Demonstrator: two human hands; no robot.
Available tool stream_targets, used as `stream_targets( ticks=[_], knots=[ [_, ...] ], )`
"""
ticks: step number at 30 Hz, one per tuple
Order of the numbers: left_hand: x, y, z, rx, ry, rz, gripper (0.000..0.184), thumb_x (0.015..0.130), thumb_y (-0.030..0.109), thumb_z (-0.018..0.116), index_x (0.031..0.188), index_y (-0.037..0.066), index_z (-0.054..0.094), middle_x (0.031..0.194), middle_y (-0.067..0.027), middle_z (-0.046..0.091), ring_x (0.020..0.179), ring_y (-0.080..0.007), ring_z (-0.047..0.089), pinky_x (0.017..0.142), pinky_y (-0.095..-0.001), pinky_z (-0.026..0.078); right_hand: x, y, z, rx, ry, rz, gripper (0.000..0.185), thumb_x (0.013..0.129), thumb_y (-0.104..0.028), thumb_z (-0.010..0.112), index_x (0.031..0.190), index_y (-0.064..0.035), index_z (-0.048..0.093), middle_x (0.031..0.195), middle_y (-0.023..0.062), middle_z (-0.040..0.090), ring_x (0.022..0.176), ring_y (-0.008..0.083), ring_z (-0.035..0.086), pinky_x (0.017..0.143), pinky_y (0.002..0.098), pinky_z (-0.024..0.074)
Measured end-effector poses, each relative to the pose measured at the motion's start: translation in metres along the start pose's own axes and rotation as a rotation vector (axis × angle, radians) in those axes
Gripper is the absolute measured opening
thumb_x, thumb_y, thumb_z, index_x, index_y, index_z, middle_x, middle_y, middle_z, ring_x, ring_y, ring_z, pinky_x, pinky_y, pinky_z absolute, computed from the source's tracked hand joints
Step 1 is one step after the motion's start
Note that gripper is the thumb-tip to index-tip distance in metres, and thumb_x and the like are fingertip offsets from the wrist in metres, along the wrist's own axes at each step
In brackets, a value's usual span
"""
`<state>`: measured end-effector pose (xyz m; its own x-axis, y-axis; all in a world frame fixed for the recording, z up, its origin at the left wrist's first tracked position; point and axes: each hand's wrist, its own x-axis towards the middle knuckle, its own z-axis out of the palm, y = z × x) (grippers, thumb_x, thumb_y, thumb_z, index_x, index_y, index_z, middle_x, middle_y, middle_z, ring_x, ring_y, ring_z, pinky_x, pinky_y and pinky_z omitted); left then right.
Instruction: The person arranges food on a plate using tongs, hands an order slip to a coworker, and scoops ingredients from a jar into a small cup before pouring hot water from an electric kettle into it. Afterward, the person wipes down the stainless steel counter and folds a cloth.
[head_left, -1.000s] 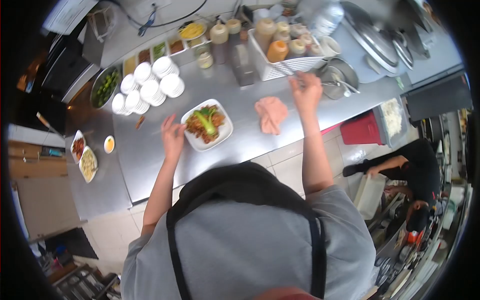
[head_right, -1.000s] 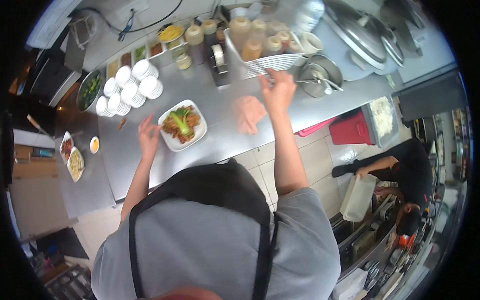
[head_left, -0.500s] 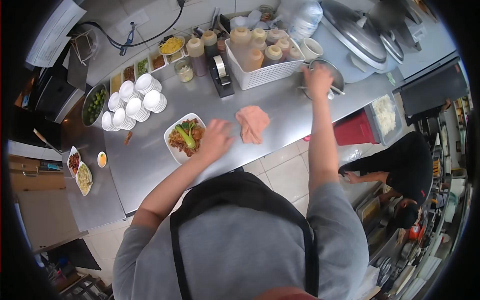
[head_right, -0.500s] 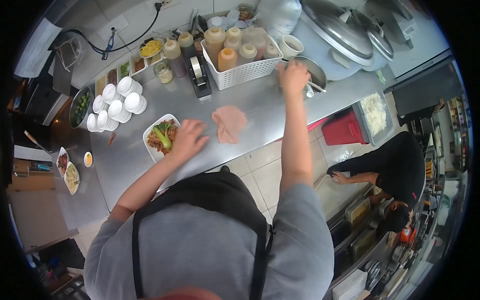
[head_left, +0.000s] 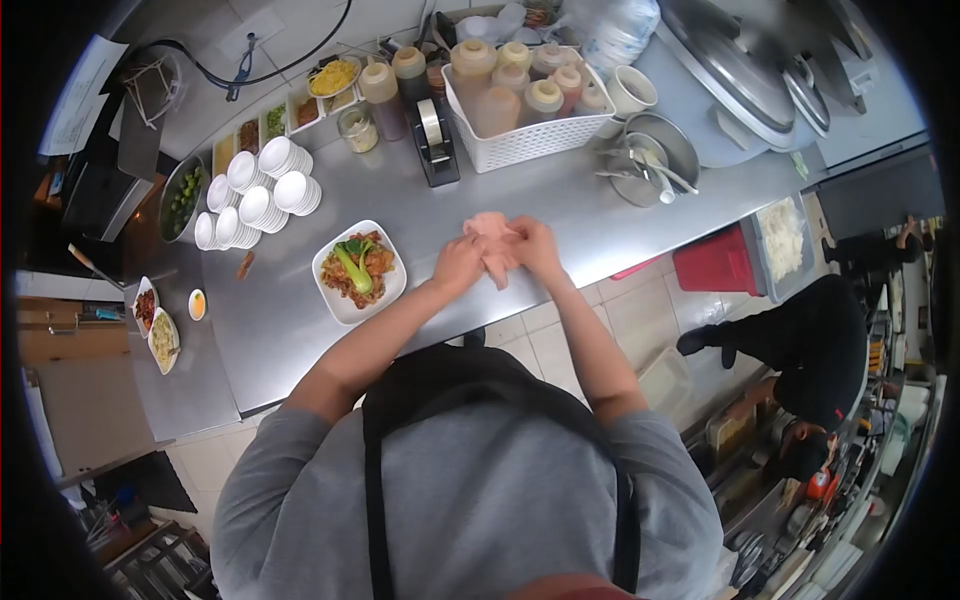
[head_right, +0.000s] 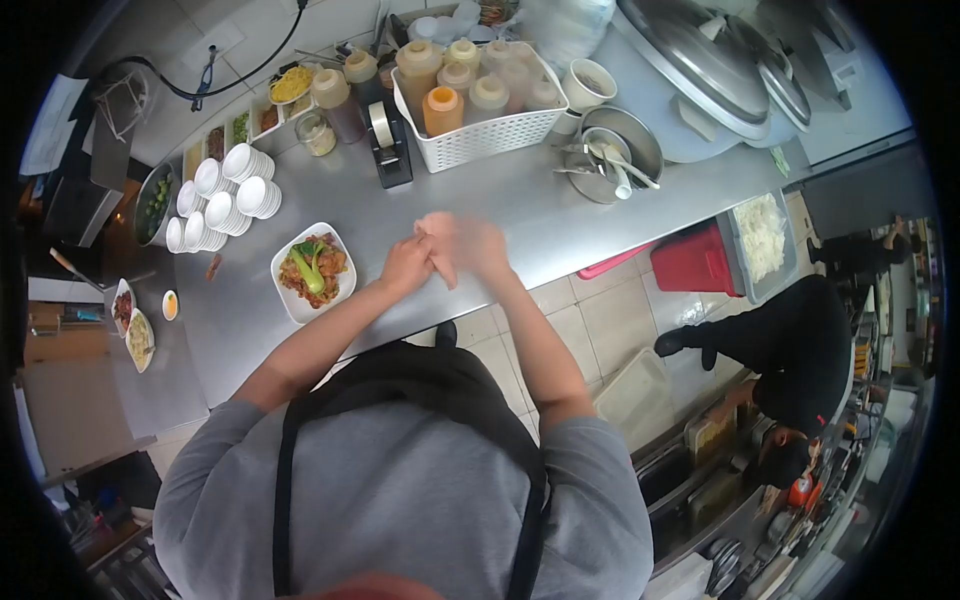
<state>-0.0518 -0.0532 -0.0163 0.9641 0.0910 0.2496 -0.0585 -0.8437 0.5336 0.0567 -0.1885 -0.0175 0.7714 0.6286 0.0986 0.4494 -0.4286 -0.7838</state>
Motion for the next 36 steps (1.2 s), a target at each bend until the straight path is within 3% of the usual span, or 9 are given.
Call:
stream_targets(
  ticks=[6, 10, 12, 18, 21, 27, 30, 33, 36],
  knots=[
    [-0.002, 0.045, -0.082, -0.142, -0.113, -0.206, 0.057, 0.069, 0.023, 0.069, 0.115, 0.004, 0.041, 0.111, -0.0155, 0.05, 0.097, -0.0286, 0.054, 0.081, -0.0366, 0.045, 0.023, 0.02, -0.041, -0.338, 0.288, 0.023, 0.026, 0.071, -0.015, 0.06, 0.096, -0.0055, 0.061, 0.093, 0.0146, 0.059, 0.089, 0.0313, 0.054, 0.079, 0.0394, 0.0422],
    [0.003, 0.101, -0.19, -1.373, -0.262, -0.011, 0.068, 0.082, 0.056, 0.046, 0.128, 0.008, 0.031, 0.125, -0.0111, 0.041, 0.108, -0.0244, 0.049, 0.087, -0.0412, 0.04, 0.025, 0.008, -0.012, -0.417, 0.3, 0.006, 0.034, 0.074, -0.017, 0.06, 0.107, -0.0084, 0.056, 0.107, 0.0138, 0.051, 0.1, 0.0312, 0.046, 0.082, 0.0427, 0.0373],
    [-0.007, 0.132, -0.247, -1.893, -0.373, 0.076, 0.1, 0.066, 0.082, 0.02, 0.137, 0.011, 0.016, 0.138, -0.0132, 0.025, 0.12, -0.0329, 0.036, 0.091, -0.0494, 0.037, 0.021, 0.003, 0.014, -0.667, 0.312, -0.074, 0.038, 0.075, -0.021, 0.059, 0.111, -0.0082, 0.052, 0.113, 0.0139, 0.047, 0.102, 0.0315, 0.044, 0.082, 0.0457, 0.0367],
    [-0.049, 0.169, -0.334, -2.547, -0.386, 0.265, 0.101, 0.062, 0.085, 0.016, 0.14, 0.02, 0.007, 0.144, -0.0103, 0.013, 0.129, -0.0375, 0.018, 0.086, -0.0574, 0.038, 0.012, -0.067, 0.014, -0.746, 0.339, -0.156, 0.04, 0.075, -0.037, 0.065, 0.095, -0.0033, 0.058, 0.1, 0.019, 0.058, 0.102, 0.0331, 0.052, 0.095, 0.051, 0.03],
    [-0.062, 0.166, -0.347, -2.479, -0.334, 0.316, 0.101, 0.063, 0.085, 0.017, 0.14, 0.02, 0.007, 0.144, -0.0102, 0.013, 0.129, -0.0375, 0.017, 0.085, -0.0572, 0.039, 0.01, -0.089, 0.007, -0.746, 0.426, -0.353, 0.015, 0.081, -0.017, 0.057, 0.084, -0.0015, 0.059, 0.086, 0.0211, 0.061, 0.079, 0.0288, 0.061, 0.072, 0.0503, 0.0488],
    [-0.095, 0.117, -0.348, -2.333, 0.01, 0.27, 0.096, 0.071, 0.076, 0.033, 0.139, 0.02, -0.004, 0.144, -0.0137, -0.007, 0.13, -0.0352, 0.016, 0.071, -0.046, 0.05, -0.002, -0.243, -0.059, 1.656, -0.325, -0.495, 0.051, 0.085, -0.049, 0.047, 0.12, -0.0127, 0.045, 0.114, 0.0082, 0.045, 0.096, 0.0208, 0.046, 0.093, 0.0556, 0.03],
    [-0.122, 0.088, -0.344, -2.282, 0.326, 0.102, 0.092, 0.073, 0.072, 0.039, 0.14, 0.018, 0.005, 0.145, -0.0112, -0.004, 0.129, -0.0301, 0.022, 0.068, -0.0396, 0.048, -0.04, -0.355, -0.109, 1.98, -0.659, -0.769, 0.028, 0.084, -0.034, 0.052, 0.103, -0.0133, 0.05, 0.087, 0.0035, 0.038, 0.083, 0.0166, 0.045, 0.084, 0.0445, 0.0321],
    [-0.152, 0.056, -0.337, -2.205, 0.504, 0.001, 0.089, 0.074, 0.068, 0.042, 0.14, 0.016, 0.011, 0.145, -0.0116, 0.001, 0.127, -0.0282, 0.025, 0.071, -0.0393, 0.046, -0.053, -0.383, -0.127, 2.242, -0.878, -1.008, 0.017, 0.083, -0.02, 0.044, 0.09, -0.0051, 0.039, 0.089, 0.0102, 0.036, 0.079, 0.0204, 0.045, 0.044, 0.037, 0.0402],
    [-0.181, 0.037, -0.334, -2.148, 0.717, -0.025, 0.087, 0.075, 0.065, 0.046, 0.139, 0.015, 0.014, 0.145, -0.0119, 0.006, 0.126, -0.0275, 0.027, 0.071, -0.0386, 0.046, -0.073, -0.402, -0.134, 2.073, -0.9, -1.118, 0.018, 0.083, -0.021, 0.045, 0.09, -0.0052, 0.039, 0.088, 0.01, 0.036, 0.079, 0.0203, 0.045, 0.045, 0.0367, 0.0403]
  ],
)
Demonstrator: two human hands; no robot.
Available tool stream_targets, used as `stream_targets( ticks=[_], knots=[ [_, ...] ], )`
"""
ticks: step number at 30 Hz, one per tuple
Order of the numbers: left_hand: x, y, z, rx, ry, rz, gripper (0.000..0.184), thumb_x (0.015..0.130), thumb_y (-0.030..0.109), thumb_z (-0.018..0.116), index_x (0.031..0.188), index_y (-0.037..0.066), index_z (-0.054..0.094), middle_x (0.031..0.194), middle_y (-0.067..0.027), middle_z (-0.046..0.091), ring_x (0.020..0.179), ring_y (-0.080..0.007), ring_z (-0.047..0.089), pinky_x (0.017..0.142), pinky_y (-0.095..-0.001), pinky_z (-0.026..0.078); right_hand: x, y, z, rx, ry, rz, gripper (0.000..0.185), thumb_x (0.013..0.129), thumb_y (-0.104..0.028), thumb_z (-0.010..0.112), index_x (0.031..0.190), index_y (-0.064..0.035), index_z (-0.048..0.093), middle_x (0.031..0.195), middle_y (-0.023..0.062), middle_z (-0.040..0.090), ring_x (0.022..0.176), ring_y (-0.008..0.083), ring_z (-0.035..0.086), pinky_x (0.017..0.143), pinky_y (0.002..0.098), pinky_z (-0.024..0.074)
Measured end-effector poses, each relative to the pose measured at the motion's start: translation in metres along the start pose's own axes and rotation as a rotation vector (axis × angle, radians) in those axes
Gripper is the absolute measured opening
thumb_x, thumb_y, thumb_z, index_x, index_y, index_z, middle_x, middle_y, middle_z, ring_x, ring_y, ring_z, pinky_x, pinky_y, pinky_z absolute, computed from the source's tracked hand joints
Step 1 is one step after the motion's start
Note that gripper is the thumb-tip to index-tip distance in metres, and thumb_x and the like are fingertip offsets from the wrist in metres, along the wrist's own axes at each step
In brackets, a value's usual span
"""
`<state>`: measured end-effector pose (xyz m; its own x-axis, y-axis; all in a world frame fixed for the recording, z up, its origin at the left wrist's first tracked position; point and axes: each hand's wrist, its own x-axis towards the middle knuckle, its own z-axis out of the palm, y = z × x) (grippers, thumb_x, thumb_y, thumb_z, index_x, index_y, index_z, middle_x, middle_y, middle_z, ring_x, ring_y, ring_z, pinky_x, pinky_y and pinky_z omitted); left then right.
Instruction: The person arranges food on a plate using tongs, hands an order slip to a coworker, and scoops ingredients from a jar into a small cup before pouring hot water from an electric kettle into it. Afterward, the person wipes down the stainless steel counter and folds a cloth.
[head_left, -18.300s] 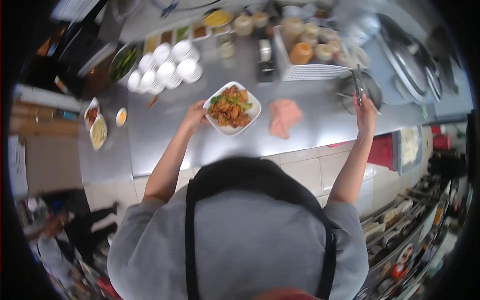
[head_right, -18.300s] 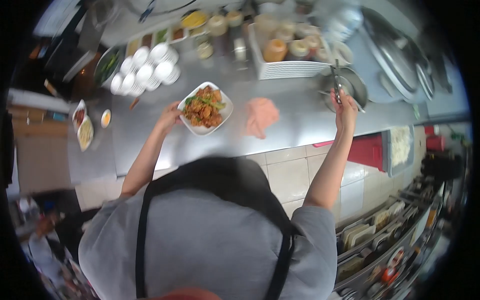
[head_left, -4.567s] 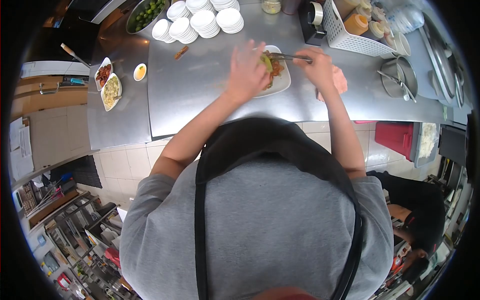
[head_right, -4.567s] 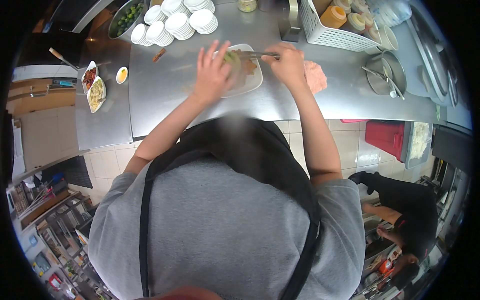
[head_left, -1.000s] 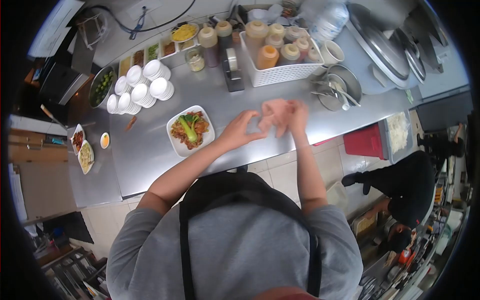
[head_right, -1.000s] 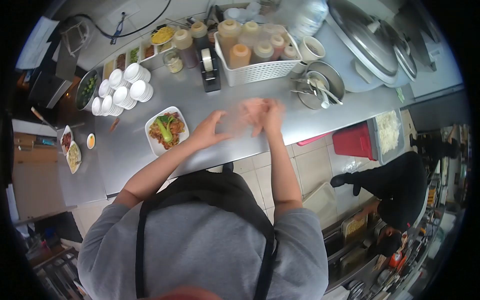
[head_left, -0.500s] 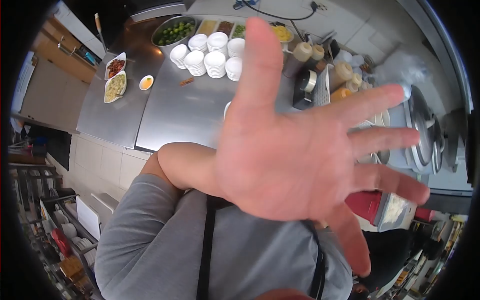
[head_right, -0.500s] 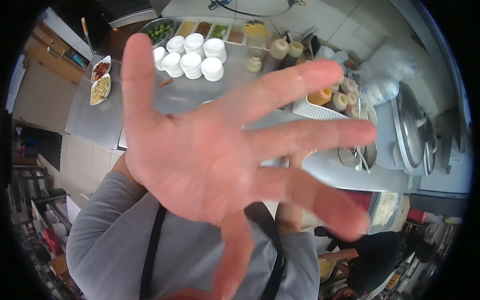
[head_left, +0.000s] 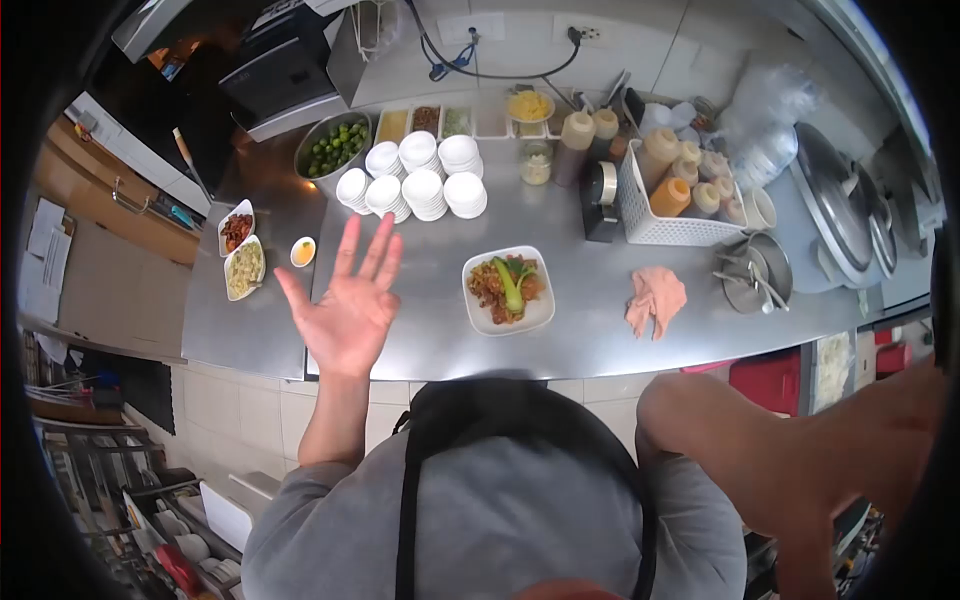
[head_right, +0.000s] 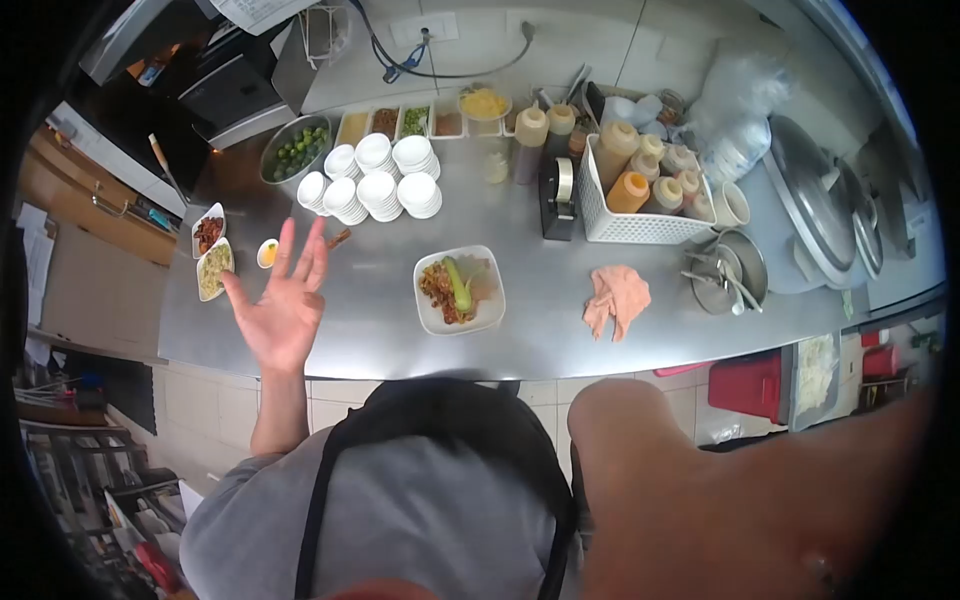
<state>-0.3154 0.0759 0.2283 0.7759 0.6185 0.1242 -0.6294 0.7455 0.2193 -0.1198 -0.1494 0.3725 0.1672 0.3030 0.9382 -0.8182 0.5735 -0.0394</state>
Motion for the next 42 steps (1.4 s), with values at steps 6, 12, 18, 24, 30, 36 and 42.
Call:
stream_targets(
  ticks=[6, 12, 18, 24, 30, 36, 42],
  knots=[
    [-0.01, 0.009, -0.007, -0.014, -0.004, 0.052, 0.086, 0.075, 0.063, 0.047, 0.138, 0.013, 0.016, 0.144, -0.012, 0.007, 0.125, -0.0282, 0.027, 0.074, -0.0386, 0.046, 0.003, 0.012, 0.005, -0.074, 0.002, 0.059, 0.019, 0.082, -0.022, 0.047, 0.089, -0.0055, 0.04, 0.088, 0.0096, 0.037, 0.08, 0.0201, 0.045, 0.048, 0.0361, 0.0405],
    [-0.01, 0.012, -0.007, 0.013, -0.027, 0.056, 0.085, 0.075, 0.064, 0.046, 0.138, 0.013, 0.017, 0.144, -0.0124, 0.008, 0.125, -0.0282, 0.027, 0.074, -0.0388, 0.046, 0.004, 0.013, 0.007, -0.08, 0.004, 0.065, 0.02, 0.082, -0.023, 0.049, 0.088, -0.0057, 0.041, 0.087, 0.0092, 0.037, 0.08, 0.0199, 0.045, 0.051, 0.0354, 0.0407],
    [-0.007, 0.009, -0.01, 0.005, -0.034, 0.031, 0.085, 0.076, 0.064, 0.045, 0.137, 0.013, 0.018, 0.144, -0.0123, 0.008, 0.125, -0.0279, 0.027, 0.075, -0.0392, 0.046, 0.005, 0.012, 0.008, -0.107, 0.009, 0.071, 0.021, 0.081, -0.024, 0.05, 0.088, -0.0059, 0.041, 0.086, 0.0088, 0.037, 0.08, 0.0197, 0.045, 0.054, 0.0348, 0.0409],
    [-0.005, 0.006, -0.01, 0.014, -0.048, 0.02, 0.084, 0.076, 0.063, 0.047, 0.137, 0.013, 0.019, 0.144, -0.0115, 0.008, 0.126, -0.0277, 0.027, 0.075, -0.0389, 0.045, 0.004, 0.01, 0.01, -0.137, 0.016, 0.077, 0.022, 0.081, -0.024, 0.052, 0.087, -0.0062, 0.042, 0.085, 0.0084, 0.037, 0.081, 0.0195, 0.045, 0.056, 0.0342, 0.0411],
    [-0.007, 0.008, -0.01, 0.017, -0.042, 0.017, 0.083, 0.076, 0.061, 0.048, 0.137, 0.013, 0.02, 0.145, -0.0101, 0.008, 0.126, -0.027, 0.026, 0.075, -0.0383, 0.045, 0.004, 0.009, 0.008, -0.132, 0.026, 0.071, 0.023, 0.08, -0.025, 0.054, 0.086, -0.0064, 0.043, 0.084, 0.008, 0.037, 0.081, 0.0193, 0.045, 0.059, 0.0336, 0.0413],
    [-0.007, 0.006, -0.011, -0.008, -0.05, 0.012, 0.082, 0.076, 0.061, 0.048, 0.137, 0.014, 0.021, 0.145, -0.0097, 0.007, 0.127, -0.0268, 0.025, 0.076, -0.0392, 0.045, 0.006, 0.005, 0.005, -0.133, 0.056, 0.05, 0.024, 0.079, -0.026, 0.056, 0.086, -0.0066, 0.043, 0.084, 0.0076, 0.037, 0.081, 0.0191, 0.045, 0.062, 0.0329, 0.0415],
    [-0.006, 0.009, -0.025, 0.171, 0.021, -0.035, 0.075, 0.081, 0.057, 0.043, 0.135, 0.008, 0.025, 0.141, -0.0129, 0.019, 0.123, -0.028, 0.032, 0.077, -0.0386, 0.045, -0.027, -0.031, -0.057, -0.499, 0.361, 0.031, 0.032, 0.078, -0.022, 0.061, 0.103, -0.0062, 0.048, 0.087, 0.0048, 0.047, 0.086, 0.0162, 0.049, 0.075, 0.0294, 0.0399]
  ],
)
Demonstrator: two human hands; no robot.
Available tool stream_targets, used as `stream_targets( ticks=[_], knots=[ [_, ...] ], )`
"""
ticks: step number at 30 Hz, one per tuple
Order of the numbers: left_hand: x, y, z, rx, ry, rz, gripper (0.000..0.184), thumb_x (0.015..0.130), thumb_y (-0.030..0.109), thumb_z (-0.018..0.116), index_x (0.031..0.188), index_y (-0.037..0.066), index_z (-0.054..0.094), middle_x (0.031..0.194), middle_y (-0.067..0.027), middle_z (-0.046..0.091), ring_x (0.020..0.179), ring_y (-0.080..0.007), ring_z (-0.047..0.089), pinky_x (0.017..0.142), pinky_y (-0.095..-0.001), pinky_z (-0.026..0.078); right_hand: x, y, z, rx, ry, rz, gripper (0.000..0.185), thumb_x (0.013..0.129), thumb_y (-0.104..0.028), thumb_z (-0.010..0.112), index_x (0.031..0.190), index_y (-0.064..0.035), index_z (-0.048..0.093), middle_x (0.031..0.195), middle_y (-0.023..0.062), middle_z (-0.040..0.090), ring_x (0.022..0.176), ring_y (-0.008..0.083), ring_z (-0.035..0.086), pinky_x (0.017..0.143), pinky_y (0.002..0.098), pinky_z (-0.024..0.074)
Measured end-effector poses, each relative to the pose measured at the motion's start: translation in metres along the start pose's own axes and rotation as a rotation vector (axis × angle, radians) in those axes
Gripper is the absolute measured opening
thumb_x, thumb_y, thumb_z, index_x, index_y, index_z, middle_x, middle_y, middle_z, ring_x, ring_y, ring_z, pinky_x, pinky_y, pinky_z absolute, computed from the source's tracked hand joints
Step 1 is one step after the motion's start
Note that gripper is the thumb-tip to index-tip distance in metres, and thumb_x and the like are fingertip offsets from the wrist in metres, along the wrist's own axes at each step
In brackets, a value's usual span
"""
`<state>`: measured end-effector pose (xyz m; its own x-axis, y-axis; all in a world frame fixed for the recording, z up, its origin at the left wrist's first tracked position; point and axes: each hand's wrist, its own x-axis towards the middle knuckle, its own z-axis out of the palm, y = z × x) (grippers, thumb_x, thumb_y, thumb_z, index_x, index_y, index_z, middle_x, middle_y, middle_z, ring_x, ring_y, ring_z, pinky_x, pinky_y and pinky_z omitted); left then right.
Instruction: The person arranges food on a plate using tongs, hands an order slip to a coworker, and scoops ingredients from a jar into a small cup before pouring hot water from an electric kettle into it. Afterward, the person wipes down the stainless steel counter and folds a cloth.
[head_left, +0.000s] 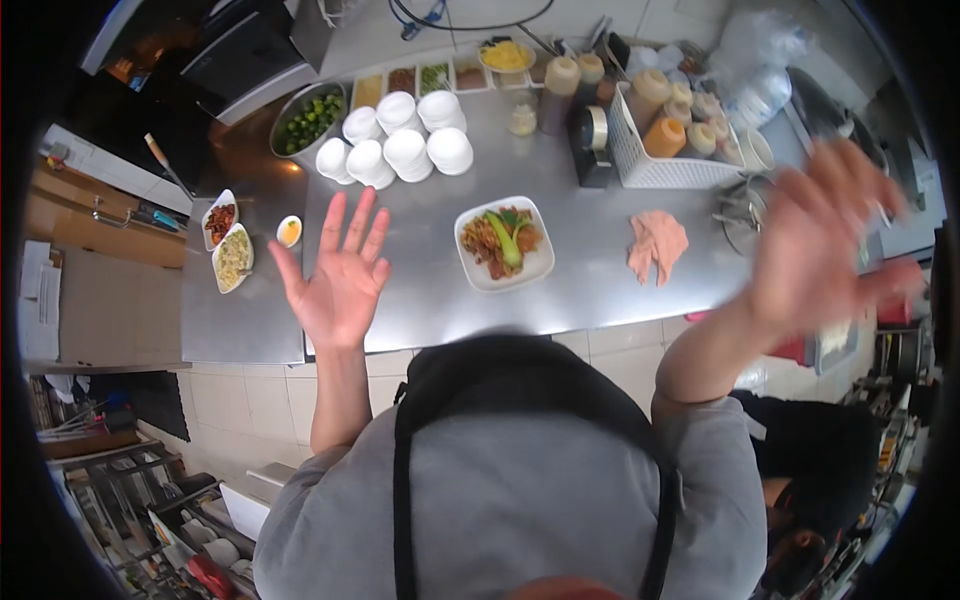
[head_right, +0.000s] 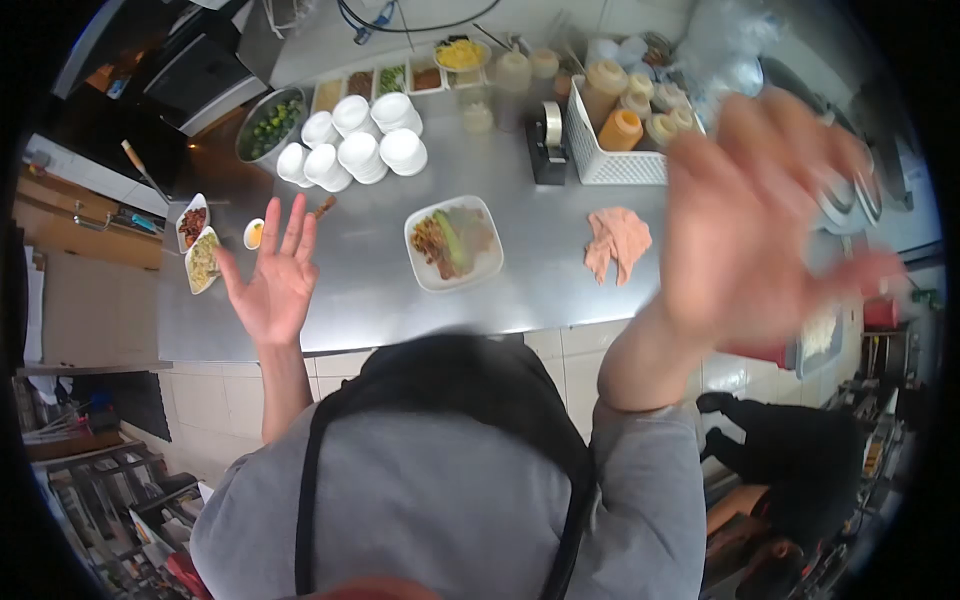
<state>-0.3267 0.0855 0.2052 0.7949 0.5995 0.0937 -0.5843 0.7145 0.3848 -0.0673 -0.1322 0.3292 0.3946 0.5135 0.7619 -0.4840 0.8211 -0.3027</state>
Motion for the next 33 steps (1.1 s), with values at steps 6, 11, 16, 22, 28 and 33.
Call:
stream_targets(
  ticks=[6, 11, 16, 22, 28, 33],
  knots=[
    [0.014, -0.043, -0.091, 0.769, 0.312, -0.297, 0.049, 0.087, 0.043, 0.045, 0.119, 0.005, 0.044, 0.116, -0.0129, 0.05, 0.102, -0.0229, 0.051, 0.076, -0.0355, 0.047, -0.128, 0.007, -0.245, -1.74, 0.561, 0.732, 0.023, 0.079, -0.022, 0.059, 0.095, -0.0061, 0.063, 0.081, 0.0052, 0.062, 0.072, 0.0179, 0.056, 0.069, 0.0285, 0.0446],
    [0.013, -0.096, -0.165, 0.999, 0.468, -0.504, 0.042, 0.087, 0.029, 0.051, 0.119, 0.005, 0.039, 0.107, -0.011, 0.053, 0.092, -0.0211, 0.055, 0.072, -0.0343, 0.05, -0.234, -0.003, -0.319, -2.586, 0.598, 0.606, 0.021, 0.074, -0.019, 0.058, 0.089, -0.0062, 0.065, 0.081, 0.0145, 0.063, 0.075, 0.0304, 0.06, 0.069, 0.0359, 0.0463],
    [0.012, -0.136, -0.168, 0.873, 0.405, -0.586, 0.046, 0.083, 0.01, 0.051, 0.124, 0.003, 0.03, 0.103, -0.0177, 0.052, 0.085, -0.0263, 0.06, 0.072, -0.0363, 0.053, -0.229, -0.034, -0.333, -1.646, 0.925, 0.768, 0.017, 0.071, -0.014, 0.057, 0.084, -0.0036, 0.063, 0.078, 0.0105, 0.062, 0.073, 0.023, 0.058, 0.064, 0.0307, 0.0444],
    [0.044, -0.101, -0.183, 1.027, 0.389, -0.73, 0.051, 0.076, -0.001, 0.042, 0.126, 0.003, 0.031, 0.108, -0.0176, 0.053, 0.084, -0.0268, 0.061, 0.069, -0.0342, 0.054, -0.173, -0.051, -0.28, -1.303, 0.649, 0.68, 0.015, 0.071, -0.009, 0.054, 0.082, -0.0042, 0.064, 0.075, 0.0036, 0.061, 0.066, 0.0104, 0.054, 0.059, 0.0238, 0.0404],
    [0.079, -0.052, -0.185, 1.552, 0.154, -0.815, 0.039, 0.077, 0.005, 0.046, 0.117, 0.005, 0.047, 0.094, -0.012, 0.059, 0.074, -0.0191, 0.061, 0.057, -0.0296, 0.054, -0.142, 0.026, -0.23, -1.24, 0.6, 0.965, 0.011, 0.075, -0.003, 0.054, 0.085, -0.0053, 0.059, 0.08, 0.0054, 0.058, 0.069, 0.0096, 0.053, 0.055, 0.0221, 0.0411],
    [0.093, -0.053, -0.202, 1.645, 0.219, -0.678, 0.028, 0.076, 0.009, 0.05, 0.103, 0.005, 0.059, 0.085, -0.0122, 0.062, 0.072, -0.0208, 0.062, 0.054, -0.0315, 0.054, -0.165, 0.151, -0.27, -1.269, 0.136, 0.826, 0.008, 0.08, -0.007, 0.055, 0.087, -0.0049, 0.057, 0.079, 0.0058, 0.059, 0.069, 0.0129, 0.053, 0.062, 0.0252, 0.0447]
  ],
)
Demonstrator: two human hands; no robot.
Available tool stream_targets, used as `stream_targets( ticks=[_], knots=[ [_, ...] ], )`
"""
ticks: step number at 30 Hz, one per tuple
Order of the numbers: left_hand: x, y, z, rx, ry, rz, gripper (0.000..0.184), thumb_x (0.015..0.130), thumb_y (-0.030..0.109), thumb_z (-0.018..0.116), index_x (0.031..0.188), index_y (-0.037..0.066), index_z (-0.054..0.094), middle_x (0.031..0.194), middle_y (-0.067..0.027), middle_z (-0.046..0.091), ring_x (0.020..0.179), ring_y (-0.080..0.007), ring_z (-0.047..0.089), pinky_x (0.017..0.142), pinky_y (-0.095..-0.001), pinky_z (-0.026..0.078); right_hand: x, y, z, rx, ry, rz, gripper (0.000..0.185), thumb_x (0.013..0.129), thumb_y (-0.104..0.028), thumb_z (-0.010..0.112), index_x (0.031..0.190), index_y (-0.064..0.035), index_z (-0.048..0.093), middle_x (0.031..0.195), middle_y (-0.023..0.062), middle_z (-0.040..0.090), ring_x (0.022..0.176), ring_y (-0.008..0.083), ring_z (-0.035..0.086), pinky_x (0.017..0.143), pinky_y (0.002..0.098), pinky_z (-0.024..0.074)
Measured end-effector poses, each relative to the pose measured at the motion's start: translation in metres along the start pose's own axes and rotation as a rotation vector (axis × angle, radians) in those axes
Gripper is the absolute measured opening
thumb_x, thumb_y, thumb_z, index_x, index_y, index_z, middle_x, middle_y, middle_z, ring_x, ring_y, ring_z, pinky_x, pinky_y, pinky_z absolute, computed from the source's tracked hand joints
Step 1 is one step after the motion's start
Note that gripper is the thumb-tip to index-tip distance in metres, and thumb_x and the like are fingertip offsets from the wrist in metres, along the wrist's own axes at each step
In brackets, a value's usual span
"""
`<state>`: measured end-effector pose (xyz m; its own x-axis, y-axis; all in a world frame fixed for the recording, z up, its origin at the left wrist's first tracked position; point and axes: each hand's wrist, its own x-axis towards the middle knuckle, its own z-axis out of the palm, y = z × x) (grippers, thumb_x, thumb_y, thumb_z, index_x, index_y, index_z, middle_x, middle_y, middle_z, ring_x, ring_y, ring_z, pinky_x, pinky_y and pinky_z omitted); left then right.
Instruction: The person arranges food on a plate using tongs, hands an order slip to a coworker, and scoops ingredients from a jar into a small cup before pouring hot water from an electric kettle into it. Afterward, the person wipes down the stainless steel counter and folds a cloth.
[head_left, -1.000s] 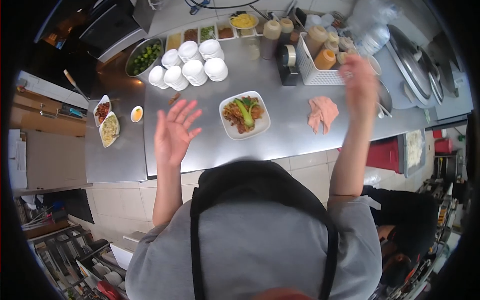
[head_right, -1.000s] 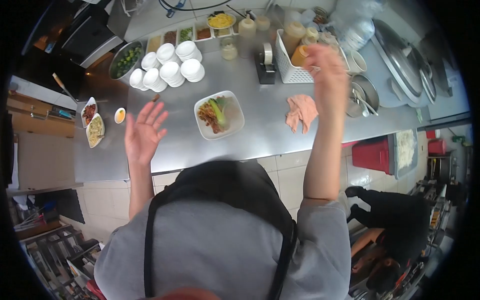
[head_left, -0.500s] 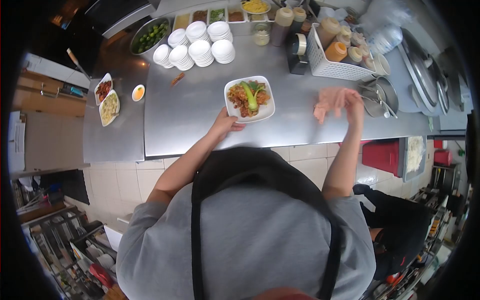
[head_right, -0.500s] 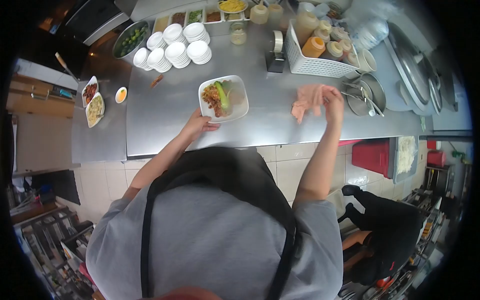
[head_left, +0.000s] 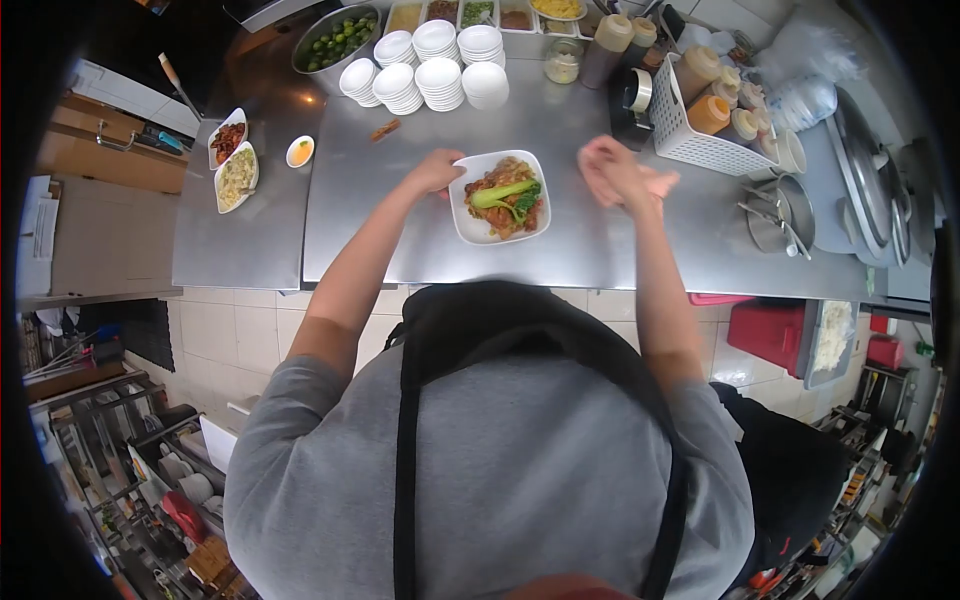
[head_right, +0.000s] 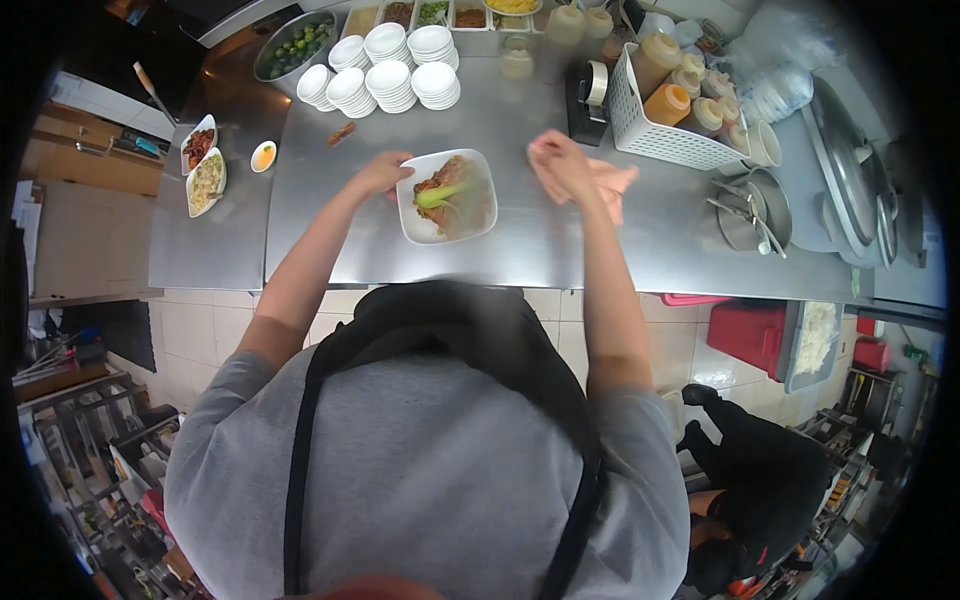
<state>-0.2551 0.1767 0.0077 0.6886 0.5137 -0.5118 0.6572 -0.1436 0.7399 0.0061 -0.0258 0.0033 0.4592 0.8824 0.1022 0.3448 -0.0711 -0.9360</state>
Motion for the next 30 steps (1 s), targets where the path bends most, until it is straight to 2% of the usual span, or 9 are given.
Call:
stream_targets(
  ticks=[2, 7, 9, 12, 14, 20, 21, 23, 30],
  knots=[
    [0.002, -0.002, 0.002, -0.052, 0.062, 0.036, 0.028, 0.078, 0.011, 0.05, 0.103, 0.005, 0.06, 0.086, -0.0129, 0.062, 0.07, -0.0208, 0.062, 0.053, -0.0313, 0.054, 0.026, -0.009, 0.039, -0.21, 0.07, -0.044, 0.008, 0.079, -0.011, 0.057, 0.085, -0.0051, 0.058, 0.074, 0.0073, 0.059, 0.066, 0.0164, 0.054, 0.063, 0.0285, 0.0448],
    [0.005, 0.012, 0.006, 0.068, 0.103, 0.078, 0.027, 0.078, 0.01, 0.05, 0.102, 0.006, 0.061, 0.087, -0.0147, 0.063, 0.067, -0.0216, 0.063, 0.052, -0.0314, 0.054, 0.077, -0.041, 0.112, -0.265, -0.321, 0.014, 0.008, 0.077, -0.011, 0.059, 0.082, -0.0042, 0.06, 0.075, 0.0092, 0.062, 0.072, 0.017, 0.056, 0.068, 0.0294, 0.0436],
    [0.006, 0.014, 0.007, 0.102, 0.127, 0.079, 0.027, 0.078, 0.01, 0.05, 0.102, 0.007, 0.062, 0.086, -0.015, 0.063, 0.065, -0.0219, 0.063, 0.051, -0.0313, 0.054, 0.083, -0.042, 0.133, -0.251, -0.529, -0.155, 0.012, 0.073, -0.014, 0.064, 0.079, -0.0038, 0.061, 0.076, 0.0093, 0.062, 0.071, 0.0179, 0.057, 0.066, 0.0306, 0.044],
    [0.006, 0.009, 0.007, 0.077, 0.135, 0.047, 0.028, 0.078, 0.009, 0.05, 0.104, 0.006, 0.061, 0.083, -0.015, 0.063, 0.06, -0.0228, 0.062, 0.05, -0.0316, 0.053, 0.09, -0.038, 0.122, -0.274, -0.6, -0.23, 0.015, 0.07, -0.015, 0.066, 0.079, -0.0039, 0.061, 0.076, 0.0093, 0.063, 0.071, 0.0189, 0.058, 0.066, 0.0316, 0.0443],
    [0.007, 0.005, 0.008, 0.019, 0.142, 0.053, 0.026, 0.078, 0.01, 0.051, 0.101, 0.005, 0.062, 0.079, -0.0155, 0.063, 0.056, -0.0226, 0.062, 0.047, -0.0312, 0.052, 0.094, -0.027, 0.101, -0.346, -0.591, -0.229, 0.014, 0.069, -0.012, 0.066, 0.078, -0.004, 0.061, 0.075, 0.0091, 0.063, 0.072, 0.0192, 0.058, 0.063, 0.0316, 0.0443],
    [0.0, 0.001, 0.008, -0.043, 0.057, 0.015, 0.033, 0.077, 0.006, 0.042, 0.106, 0.004, 0.056, 0.081, -0.0163, 0.062, 0.057, -0.0217, 0.062, 0.047, -0.0293, 0.052, 0.076, -0.046, 0.007, -0.765, -0.597, 0.193, 0.01, 0.067, -0.009, 0.06, 0.074, -0.0025, 0.062, 0.071, 0.0085, 0.062, 0.063, 0.022, 0.061, 0.058, 0.0311, 0.0464],
    [-0.003, 0.003, 0.008, -0.044, 0.051, 0.014, 0.033, 0.077, 0.006, 0.042, 0.106, 0.004, 0.056, 0.081, -0.0163, 0.062, 0.057, -0.0217, 0.062, 0.047, -0.0293, 0.052, 0.069, -0.045, 0.011, -0.764, -0.598, 0.199, 0.01, 0.067, -0.009, 0.06, 0.074, -0.0025, 0.062, 0.071, 0.0085, 0.062, 0.063, 0.022, 0.061, 0.058, 0.0311, 0.0464],
    [-0.01, 0.007, 0.008, -0.173, -0.034, -0.059, 0.037, 0.08, 0.008, 0.043, 0.118, 0.005, 0.046, 0.09, -0.0136, 0.059, 0.062, -0.0206, 0.062, 0.047, -0.0298, 0.053, 0.056, -0.041, 0.026, -0.296, -0.326, 0.063, 0.013, 0.066, -0.014, 0.066, 0.072, -0.0032, 0.062, 0.068, 0.0076, 0.061, 0.063, 0.02, 0.059, 0.059, 0.029, 0.0457],
    [-0.01, -0.001, 0.012, -0.31, -0.067, -0.034, 0.039, 0.08, 0.007, 0.043, 0.119, 0.003, 0.044, 0.097, -0.0144, 0.057, 0.072, -0.0209, 0.062, 0.048, -0.0292, 0.053, 0.039, -0.015, 0.061, -0.371, -0.134, 0.192, 0.017, 0.064, -0.018, 0.072, 0.068, -0.0064, 0.06, 0.067, 0.0042, 0.06, 0.064, 0.0142, 0.057, 0.06, 0.0268, 0.0449]
  ],
)
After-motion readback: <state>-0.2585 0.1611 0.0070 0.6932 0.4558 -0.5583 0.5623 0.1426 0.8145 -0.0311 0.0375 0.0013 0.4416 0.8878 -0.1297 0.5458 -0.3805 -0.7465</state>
